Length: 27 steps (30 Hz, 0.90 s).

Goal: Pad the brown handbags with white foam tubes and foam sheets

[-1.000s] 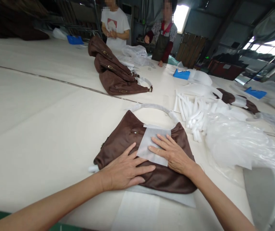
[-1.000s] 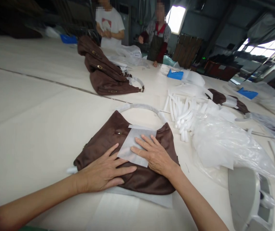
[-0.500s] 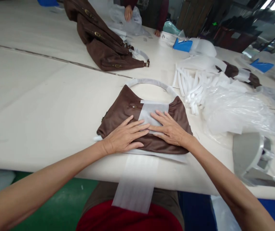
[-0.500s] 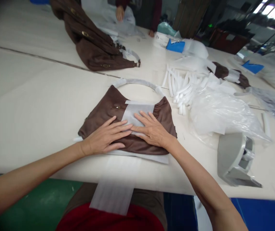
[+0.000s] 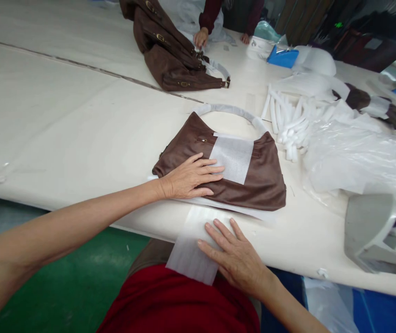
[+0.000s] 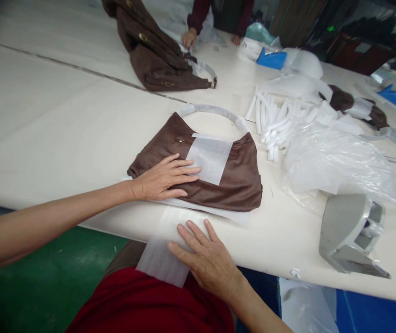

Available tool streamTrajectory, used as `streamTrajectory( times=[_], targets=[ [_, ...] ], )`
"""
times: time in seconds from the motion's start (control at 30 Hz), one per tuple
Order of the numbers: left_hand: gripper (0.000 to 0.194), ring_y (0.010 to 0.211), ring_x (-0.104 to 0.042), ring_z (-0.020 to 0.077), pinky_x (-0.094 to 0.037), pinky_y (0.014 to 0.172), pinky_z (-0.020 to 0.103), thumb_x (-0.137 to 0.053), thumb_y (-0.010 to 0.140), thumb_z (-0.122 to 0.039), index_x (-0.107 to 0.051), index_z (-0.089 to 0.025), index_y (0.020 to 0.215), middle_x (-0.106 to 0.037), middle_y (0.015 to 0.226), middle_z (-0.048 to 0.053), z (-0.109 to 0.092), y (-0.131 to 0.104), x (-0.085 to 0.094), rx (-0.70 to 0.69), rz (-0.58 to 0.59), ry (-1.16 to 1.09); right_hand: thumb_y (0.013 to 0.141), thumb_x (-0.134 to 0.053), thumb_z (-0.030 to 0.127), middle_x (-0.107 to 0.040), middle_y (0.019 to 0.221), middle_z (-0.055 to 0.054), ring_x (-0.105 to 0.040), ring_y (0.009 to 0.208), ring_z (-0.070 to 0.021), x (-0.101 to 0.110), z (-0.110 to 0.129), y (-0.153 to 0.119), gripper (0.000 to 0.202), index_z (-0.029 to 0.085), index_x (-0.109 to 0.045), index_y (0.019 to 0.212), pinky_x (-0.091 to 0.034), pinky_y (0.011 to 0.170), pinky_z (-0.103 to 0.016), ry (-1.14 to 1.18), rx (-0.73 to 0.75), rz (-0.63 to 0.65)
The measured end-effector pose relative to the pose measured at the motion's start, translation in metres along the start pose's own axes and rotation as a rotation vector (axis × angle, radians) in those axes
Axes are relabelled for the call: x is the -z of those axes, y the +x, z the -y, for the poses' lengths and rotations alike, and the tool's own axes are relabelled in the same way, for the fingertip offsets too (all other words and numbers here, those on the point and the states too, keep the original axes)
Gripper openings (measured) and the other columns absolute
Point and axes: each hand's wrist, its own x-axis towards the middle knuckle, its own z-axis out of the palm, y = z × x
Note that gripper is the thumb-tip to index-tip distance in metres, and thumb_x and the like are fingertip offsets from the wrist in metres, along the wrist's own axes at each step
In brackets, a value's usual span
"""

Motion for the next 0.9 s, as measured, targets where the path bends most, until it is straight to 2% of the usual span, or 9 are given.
streamTrajectory(
  times=[0.07,0.17,0.3,0.4,0.53,0.6,0.67,0.77,0.9],
  targets=[
    [0.052,0.143,-0.035,0.0262,-0.012,0.122,0.054,-0.06,0.095,-0.041,-0.049,-0.025,0.142,-0.051,0.147,0.007,0.0,-0.001,0.0,0.005,0.001,-0.002,0.089,-0.044,0.006,-0.034,0.157,-0.005,-0.018,0.15,-0.0261,-0.007,-0.002,0.005,0.063,0.026,-0.039,0.148,-0.02,0.121,-0.061,0.003,0.054,-0.121],
    [0.051,0.142,-0.036,0.026,-0.013,0.122,0.053,-0.059,0.095,-0.042,-0.049,-0.025,0.142,-0.052,0.146,0.007,0.0,-0.002,0.002,0.001,-0.01,0.007,0.092,-0.039,0.004,-0.057,0.139,-0.009,-0.036,0.144,-0.02,-0.019,-0.003,0.001,0.051,0.015,-0.045,0.142,-0.03,0.121,-0.05,0.09,0.105,-0.333],
    [0.047,0.141,-0.039,0.0256,-0.014,0.123,0.052,-0.056,0.096,-0.041,-0.051,-0.024,0.14,-0.052,0.146,0.007,-0.001,-0.003,0.004,-0.017,-0.024,0.04,0.097,-0.038,0.008,-0.063,0.132,-0.011,-0.046,0.137,-0.0197,-0.022,0.004,-0.014,0.046,0.012,-0.042,0.143,-0.036,0.119,-0.047,0.136,0.066,-0.441],
    [0.045,0.141,-0.038,0.0256,-0.014,0.123,0.052,-0.055,0.097,-0.041,-0.053,-0.023,0.138,-0.051,0.147,0.007,-0.002,-0.005,0.004,-0.02,-0.031,0.066,0.098,-0.039,0.011,-0.065,0.129,-0.012,-0.051,0.133,-0.0204,-0.001,0.009,-0.008,0.044,0.012,-0.043,0.142,-0.04,0.116,-0.045,0.133,0.073,-0.473],
    [0.047,0.142,-0.037,0.027,-0.014,0.123,0.055,-0.055,0.096,-0.042,-0.051,-0.024,0.139,-0.051,0.146,0.007,0.001,-0.007,0.0,-0.02,-0.038,0.062,0.098,-0.045,0.018,-0.071,0.113,-0.012,-0.064,0.11,-0.0206,0.05,-0.005,0.03,0.034,0.016,-0.055,0.131,-0.053,0.1,-0.039,0.131,0.074,-0.629],
    [0.048,0.142,-0.036,0.028,-0.016,0.122,0.057,-0.054,0.096,-0.04,-0.049,-0.023,0.141,-0.052,0.146,0.008,0.003,-0.007,-0.001,-0.039,-0.049,0.049,0.098,-0.049,0.022,-0.071,0.095,-0.009,-0.065,0.091,-0.0197,0.07,-0.024,0.052,0.024,0.018,-0.065,0.115,-0.055,0.082,-0.034,0.117,-0.033,-0.705],
    [0.047,0.139,-0.04,0.028,-0.018,0.122,0.056,-0.051,0.096,-0.036,-0.05,-0.023,0.141,-0.056,0.142,0.008,0.004,-0.008,0.001,-0.047,-0.06,0.017,0.098,-0.052,0.03,-0.065,0.079,-0.005,-0.06,0.075,-0.0174,0.077,-0.045,0.072,0.023,0.019,-0.07,0.091,-0.05,0.069,-0.03,0.143,-0.243,-0.741],
    [0.043,0.134,-0.044,0.0263,-0.02,0.122,0.054,-0.042,0.098,-0.028,-0.054,-0.024,0.138,-0.061,0.135,0.008,0.007,-0.01,0.007,-0.031,-0.026,-0.047,0.096,-0.058,0.036,-0.059,0.073,-0.001,-0.055,0.068,-0.0141,0.068,-0.072,0.092,0.031,0.018,-0.064,0.071,-0.047,0.066,-0.025,0.277,-0.535,-0.75],
    [0.044,0.133,-0.046,0.0243,-0.022,0.122,0.053,-0.031,0.102,-0.031,-0.054,-0.025,0.139,-0.061,0.136,0.006,0.014,-0.012,0.01,-0.02,0.006,-0.153,0.089,-0.066,0.027,-0.061,0.075,0.0,-0.057,0.07,-0.0138,0.05,-0.084,0.105,0.021,0.017,-0.062,0.071,-0.043,0.068,-0.024,0.389,-0.734,-0.769]
  ],
)
